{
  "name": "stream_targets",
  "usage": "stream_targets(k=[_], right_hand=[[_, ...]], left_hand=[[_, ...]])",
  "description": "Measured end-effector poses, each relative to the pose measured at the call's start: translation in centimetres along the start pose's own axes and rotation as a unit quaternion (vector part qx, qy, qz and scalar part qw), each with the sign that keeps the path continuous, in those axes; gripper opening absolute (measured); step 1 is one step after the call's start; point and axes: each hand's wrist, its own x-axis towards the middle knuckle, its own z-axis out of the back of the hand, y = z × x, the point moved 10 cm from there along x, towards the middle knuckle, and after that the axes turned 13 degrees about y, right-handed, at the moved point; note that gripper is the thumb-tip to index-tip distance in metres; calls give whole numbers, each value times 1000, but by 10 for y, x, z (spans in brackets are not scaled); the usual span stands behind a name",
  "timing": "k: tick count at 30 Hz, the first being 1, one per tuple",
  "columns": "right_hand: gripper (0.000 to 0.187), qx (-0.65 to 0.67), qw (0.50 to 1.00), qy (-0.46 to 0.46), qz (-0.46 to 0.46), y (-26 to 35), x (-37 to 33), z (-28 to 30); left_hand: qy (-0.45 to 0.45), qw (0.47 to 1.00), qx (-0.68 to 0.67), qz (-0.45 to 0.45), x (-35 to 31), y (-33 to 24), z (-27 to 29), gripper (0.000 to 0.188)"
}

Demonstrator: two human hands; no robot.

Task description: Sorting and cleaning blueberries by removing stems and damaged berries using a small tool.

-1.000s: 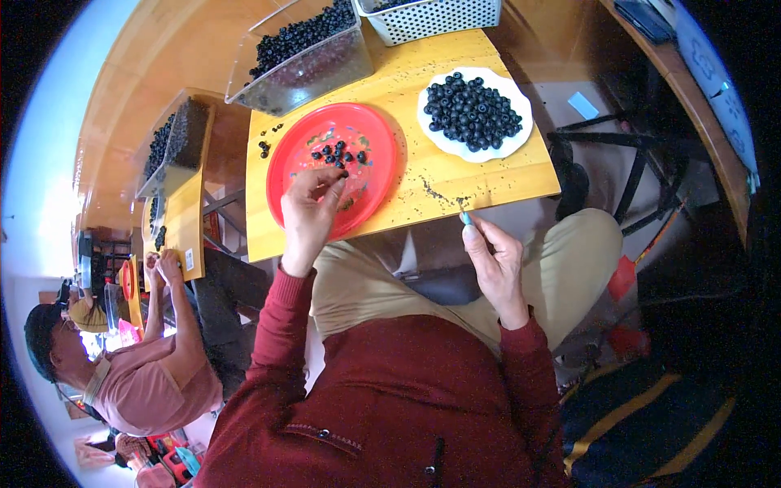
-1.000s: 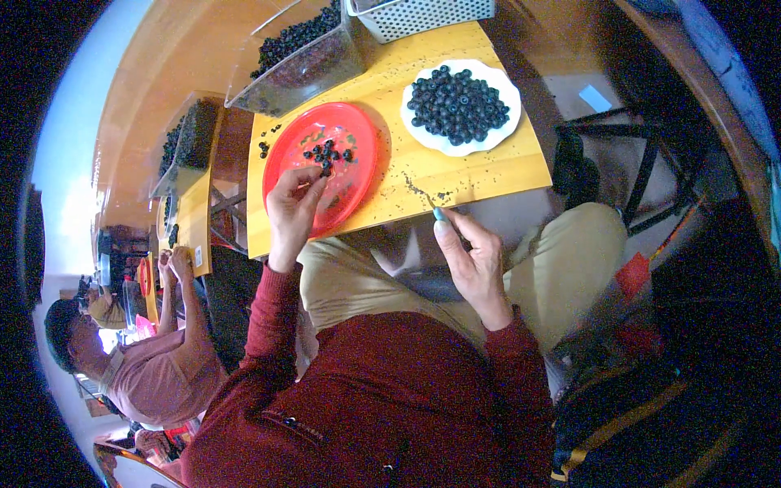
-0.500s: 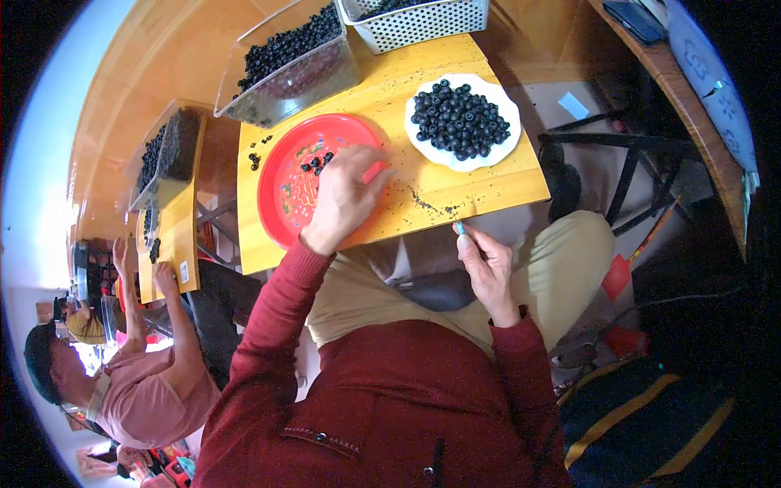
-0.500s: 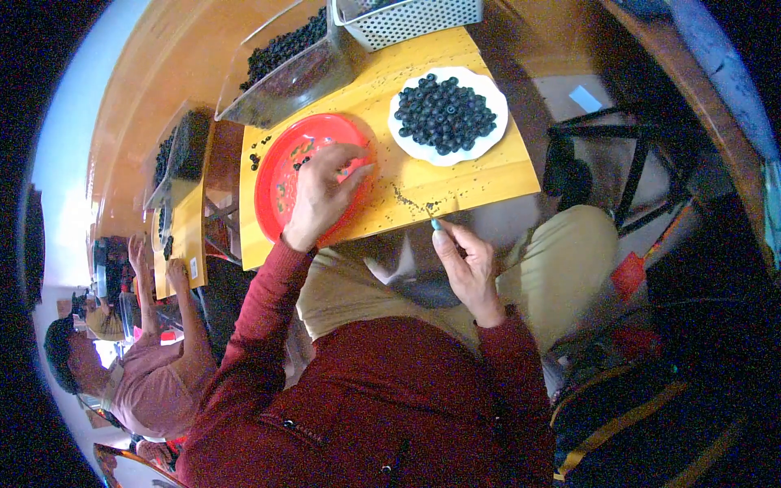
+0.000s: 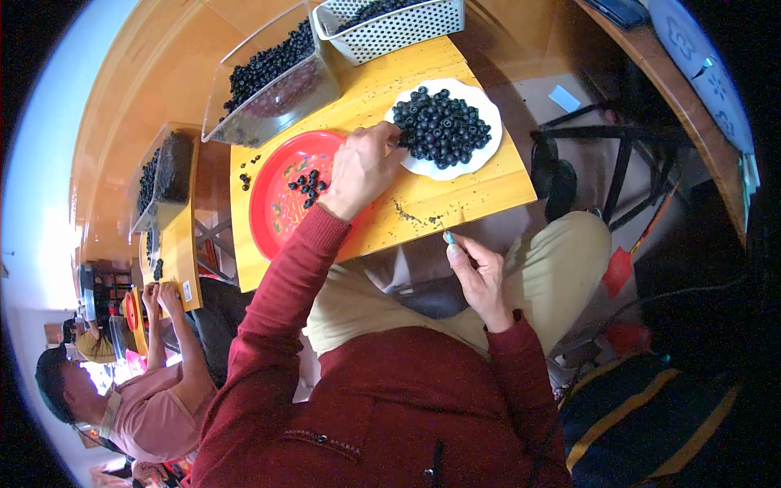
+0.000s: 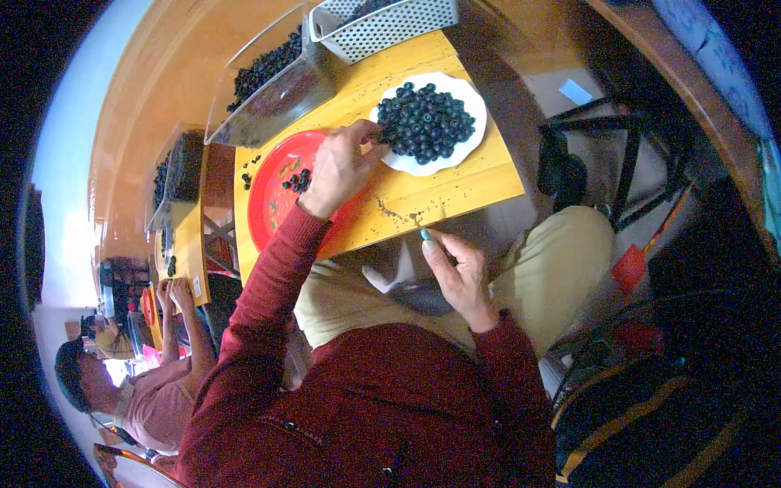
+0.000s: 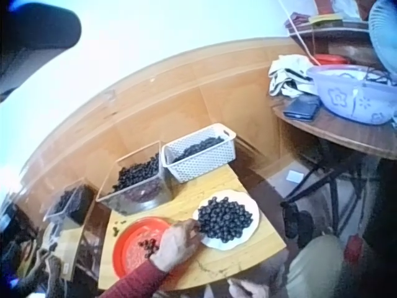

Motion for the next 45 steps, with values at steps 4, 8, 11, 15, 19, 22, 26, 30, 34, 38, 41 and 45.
stream_targets(k=[4, 8, 11, 15, 19, 22, 26, 30, 34, 38, 41, 45], right_hand=[[32, 4, 1000, 4, -11, -1, 1, 0], [34, 0, 999, -7, 35, -2, 4, -1], [33, 5, 1000, -5, 29, -4, 4, 0], [33, 2, 1000, -1, 27, -2, 4, -2], [34, 8, 1000, 1, 12, -3, 4, -2], [35, 3, 1000, -2, 11, -3, 4, -2], [35, 2, 1000, -4, 12, -4, 3, 0], [33, -8, 1000, -5, -4, -3, 3, 1], [32, 11, 1000, -12, -3, -9, 1, 2], [28, 22, 999, -25, -19, -5, 1, 4], [25, 87, 994, -58, -9, 6, 5, 3], [23, 205, 976, -61, -35, 5, 10, -8]], left_hand=[[12, 1000, 10, 9, 7, 8, -4, 25], [27, 1000, 5, -6, 7, 3, -3, 24], [13, 999, -38, 2, 2, 2, 4, 19], [14, 999, -42, -2, -2, 2, 6, 19], [25, 998, -49, 13, -4, -1, 6, 20], [21, 997, -76, -6, -6, 0, 3, 21], [16, 994, -110, -20, -10, -3, 5, 22], [33, 990, -133, -40, -18, -3, 3, 22], [53, 972, -228, 13, -30, 1, -5, 19], [46, 926, -374, 33, -50, -2, -19, 20], [59, 901, -425, 62, -72, -17, -33, 18], [58, 876, -478, 16, -89, -33, -53, 15]])
